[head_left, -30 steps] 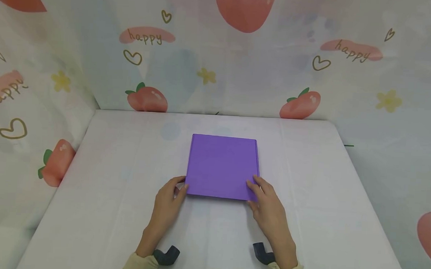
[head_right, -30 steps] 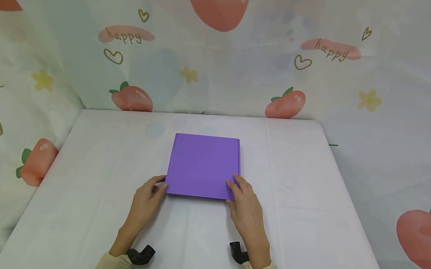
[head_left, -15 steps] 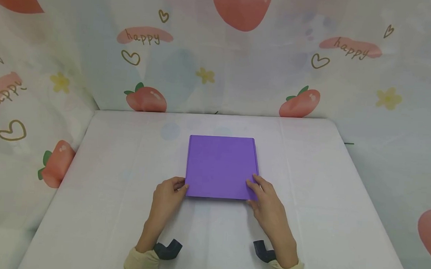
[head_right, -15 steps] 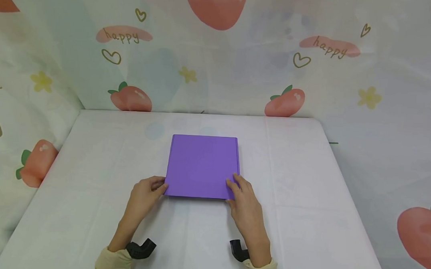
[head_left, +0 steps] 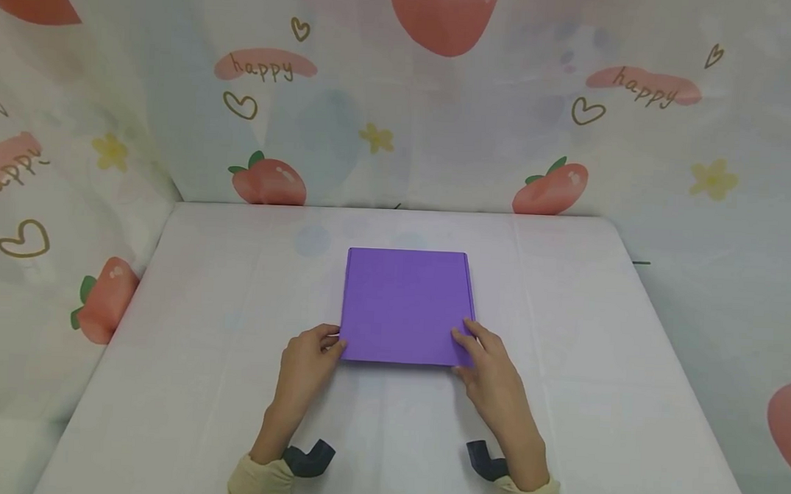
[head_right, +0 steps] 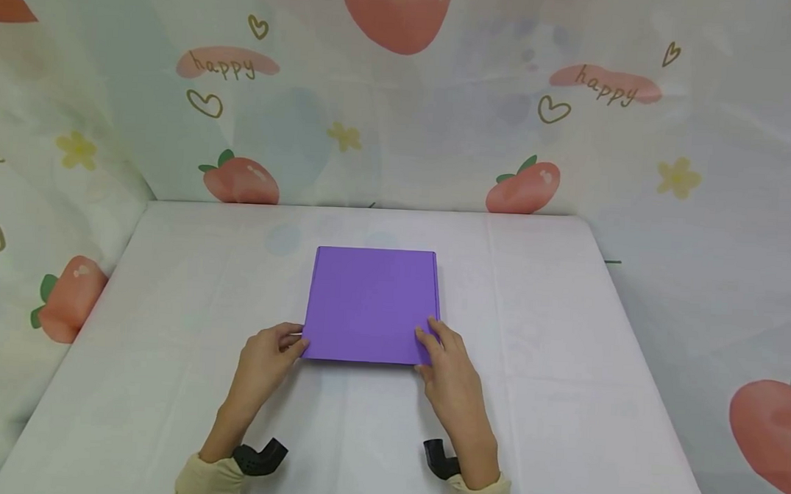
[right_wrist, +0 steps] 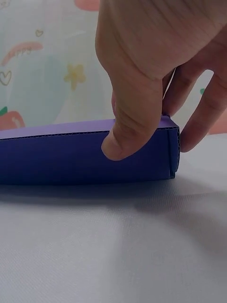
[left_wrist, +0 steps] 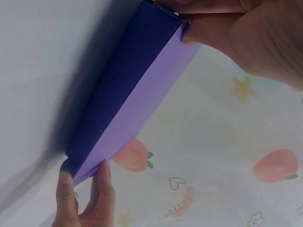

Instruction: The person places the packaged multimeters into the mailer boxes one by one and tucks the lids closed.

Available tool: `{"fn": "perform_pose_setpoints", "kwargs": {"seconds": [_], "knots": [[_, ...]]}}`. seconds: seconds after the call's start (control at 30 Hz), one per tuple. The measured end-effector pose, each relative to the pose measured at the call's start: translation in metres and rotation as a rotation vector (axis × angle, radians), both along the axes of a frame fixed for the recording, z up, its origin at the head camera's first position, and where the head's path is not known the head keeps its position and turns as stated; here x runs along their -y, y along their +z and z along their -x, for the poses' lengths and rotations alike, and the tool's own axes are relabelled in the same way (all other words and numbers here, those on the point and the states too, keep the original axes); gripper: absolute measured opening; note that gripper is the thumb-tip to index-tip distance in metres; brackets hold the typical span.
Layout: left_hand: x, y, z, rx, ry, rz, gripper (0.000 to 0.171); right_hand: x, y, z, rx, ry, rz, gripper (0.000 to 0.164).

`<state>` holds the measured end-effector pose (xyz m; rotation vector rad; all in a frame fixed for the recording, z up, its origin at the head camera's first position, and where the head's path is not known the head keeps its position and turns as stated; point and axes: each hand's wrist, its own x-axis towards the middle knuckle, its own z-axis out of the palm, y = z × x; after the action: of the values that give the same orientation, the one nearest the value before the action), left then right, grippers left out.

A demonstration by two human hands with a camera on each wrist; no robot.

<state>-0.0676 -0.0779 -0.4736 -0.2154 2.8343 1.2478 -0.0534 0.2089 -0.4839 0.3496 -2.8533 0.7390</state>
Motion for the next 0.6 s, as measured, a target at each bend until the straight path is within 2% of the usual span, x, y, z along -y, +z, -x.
{"fn": "perform_pose_setpoints", "kwargs": {"seconds": [0.13,0.37,0.6], "knots": [[-0.001,-0.003,-0.001,-0.019,0.014,0.026,0.029,-0.001,-0.001,0.002,-0.008,0.003,0.014,0.062],[-0.002,-0.009,-0.002,-0.040,0.051,0.069,0.029,-0.002,-0.002,0.001,0.029,0.011,0.049,0.062],[0.000,-0.014,-0.002,-0.082,0.030,0.088,0.027,-0.023,-0.007,0.005,0.065,0.080,0.222,0.059]]}}
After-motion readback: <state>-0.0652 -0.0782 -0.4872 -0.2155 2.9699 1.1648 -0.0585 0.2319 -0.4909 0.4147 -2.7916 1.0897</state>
